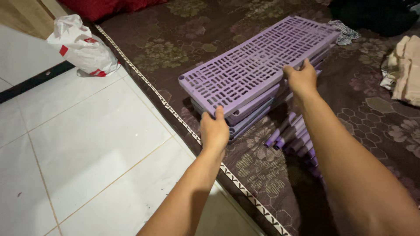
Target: The person assembles a purple plastic grid tray by inserting cylindrical connectors into its corner holes. They handle multiple trays and connectors, stacking completed trays and organizing parts on the floor.
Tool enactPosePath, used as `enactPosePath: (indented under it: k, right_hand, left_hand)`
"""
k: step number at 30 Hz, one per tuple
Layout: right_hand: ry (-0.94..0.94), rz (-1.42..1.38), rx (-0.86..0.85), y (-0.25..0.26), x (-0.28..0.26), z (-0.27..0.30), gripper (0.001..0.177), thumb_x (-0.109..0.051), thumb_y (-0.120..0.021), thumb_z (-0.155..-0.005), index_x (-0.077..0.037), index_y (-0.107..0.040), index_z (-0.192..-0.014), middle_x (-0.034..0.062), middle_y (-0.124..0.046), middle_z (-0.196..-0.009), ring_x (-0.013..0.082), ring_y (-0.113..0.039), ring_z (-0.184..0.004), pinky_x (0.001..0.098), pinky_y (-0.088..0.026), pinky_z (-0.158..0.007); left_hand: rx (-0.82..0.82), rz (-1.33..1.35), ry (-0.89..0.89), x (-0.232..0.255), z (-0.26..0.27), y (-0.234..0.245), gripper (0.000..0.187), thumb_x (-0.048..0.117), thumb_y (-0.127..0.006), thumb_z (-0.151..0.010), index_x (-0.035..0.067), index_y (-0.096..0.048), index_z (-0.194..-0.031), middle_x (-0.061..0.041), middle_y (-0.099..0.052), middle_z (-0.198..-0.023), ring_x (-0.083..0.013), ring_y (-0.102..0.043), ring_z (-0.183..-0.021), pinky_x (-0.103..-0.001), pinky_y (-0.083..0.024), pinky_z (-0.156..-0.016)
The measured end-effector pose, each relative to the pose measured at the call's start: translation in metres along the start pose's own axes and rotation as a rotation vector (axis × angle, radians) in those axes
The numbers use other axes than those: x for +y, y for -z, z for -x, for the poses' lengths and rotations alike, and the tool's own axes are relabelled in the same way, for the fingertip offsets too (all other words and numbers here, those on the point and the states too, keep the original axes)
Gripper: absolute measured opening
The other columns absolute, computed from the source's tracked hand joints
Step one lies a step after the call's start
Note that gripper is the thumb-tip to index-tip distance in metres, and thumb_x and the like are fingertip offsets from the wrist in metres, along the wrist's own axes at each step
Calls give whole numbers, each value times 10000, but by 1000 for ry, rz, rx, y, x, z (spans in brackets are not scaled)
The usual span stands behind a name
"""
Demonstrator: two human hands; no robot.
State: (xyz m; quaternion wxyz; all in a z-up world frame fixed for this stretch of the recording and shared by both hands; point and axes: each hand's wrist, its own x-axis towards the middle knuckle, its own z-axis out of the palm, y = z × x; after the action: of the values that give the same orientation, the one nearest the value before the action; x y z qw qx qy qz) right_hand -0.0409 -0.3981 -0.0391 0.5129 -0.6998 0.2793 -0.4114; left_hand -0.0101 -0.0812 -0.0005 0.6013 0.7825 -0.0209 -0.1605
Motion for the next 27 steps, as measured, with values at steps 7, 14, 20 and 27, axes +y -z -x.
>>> enactPosePath:
  k: [7, 14, 20, 27]
  right_hand:
    - [33, 522, 65, 21, 15, -11, 553, -388, -747, -915, 9, -643, -1286, 235, -714, -1192, 335, -674, -1105, 402, -495, -961]
    - [113, 625, 186, 24, 15, 9, 601, -490, -723, -1001, -15, -602, -1349, 286, -626, -1232, 420, -593, -1140, 474, -453, -973]
    - [474, 433, 145, 9, -55, 126, 268, -164, -697, -1091, -14, -600, -1290, 152, -598, -1106, 277, -601, -999, 407, -494, -892]
    - [523, 227, -334, -71, -107, 288, 235, -60, -685, -951, -27, -621, -1175, 76, -569, -948, 151, -556, -810, 298, -468, -725]
  left_hand:
    - [-57, -233, -120, -7, -11, -22, 612, 495, -545, -964, -35, -564, -1270, -257, -559, -1348, -437, -568, -1233, -506, -447, -1018]
    - [-176, -231, -185, -9, -16, 6, 708, 554, -547, -964, -23, -530, -1373, -267, -620, -1319, -401, -597, -1233, -457, -451, -1054]
    - [-79, -371, -396, -84, 3, 107, 588, 457, -554, -968, 28, -540, -1370, -216, -601, -1304, -351, -681, -1026, -426, -508, -933]
    - [15, -503, -310, -201, 43, 218, 478, 348, -596, -977, 2, -569, -1305, -205, -632, -1225, -324, -681, -1014, -417, -544, -866]
